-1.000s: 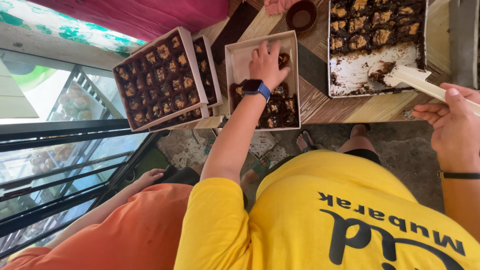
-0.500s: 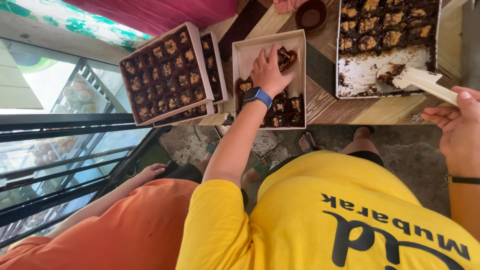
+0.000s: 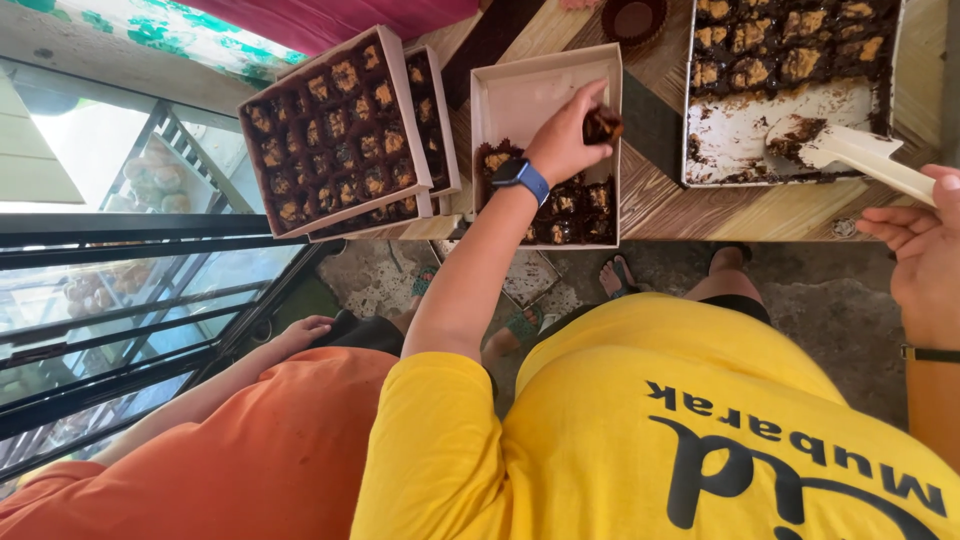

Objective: The person transfers small baked goods from a tray into a cardboard box using a spatula and their hand, one at a time.

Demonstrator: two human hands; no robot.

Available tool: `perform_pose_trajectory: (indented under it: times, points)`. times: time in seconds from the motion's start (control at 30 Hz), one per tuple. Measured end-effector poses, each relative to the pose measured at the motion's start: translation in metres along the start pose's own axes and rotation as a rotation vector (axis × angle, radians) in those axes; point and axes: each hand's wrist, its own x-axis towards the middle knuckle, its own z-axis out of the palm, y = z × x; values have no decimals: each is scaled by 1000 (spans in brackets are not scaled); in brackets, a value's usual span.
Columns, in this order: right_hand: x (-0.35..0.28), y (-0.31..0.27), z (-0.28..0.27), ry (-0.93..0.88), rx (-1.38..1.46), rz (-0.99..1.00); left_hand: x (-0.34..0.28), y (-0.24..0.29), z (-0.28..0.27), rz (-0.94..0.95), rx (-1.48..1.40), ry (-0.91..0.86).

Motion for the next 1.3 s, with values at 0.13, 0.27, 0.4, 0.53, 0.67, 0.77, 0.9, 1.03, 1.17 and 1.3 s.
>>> perform_pose_trajectory:
  times: [0.13, 0.27, 0.4, 0.53, 0.67, 0.77, 0.9, 1.03, 1.17, 1.3]
  points:
    - [7, 16, -6, -17, -15, -35, -13, 1, 4, 41, 64, -63]
    - [10, 20, -6, -5, -18, -14, -13, 0, 9, 56, 188, -95]
    - [13, 27, -6, -8, -17, 4, -8, -3, 26, 102, 457, -35]
    - [15, 35, -10, 1, -28, 3, -14, 25, -1, -33, 361, -277]
    - [16, 57, -22, -43, -98, -37, -22, 24, -15, -16, 287, -351]
    - [22, 74, -28, -167, -45, -216, -20, 14, -10, 69, 283, -311]
    - [18, 54, -8, -33, 110, 42, -19, 11, -3, 4, 291, -227]
    - [-3, 9, 24, 120, 282, 301, -18, 43, -9, 165, 550, 63]
    - [-8, 17, 26, 178, 455, 418, -7, 70, -12, 362, 693, 253]
    - [-16, -8, 42, 221, 458, 500, 0, 103, -17, 560, 764, 457]
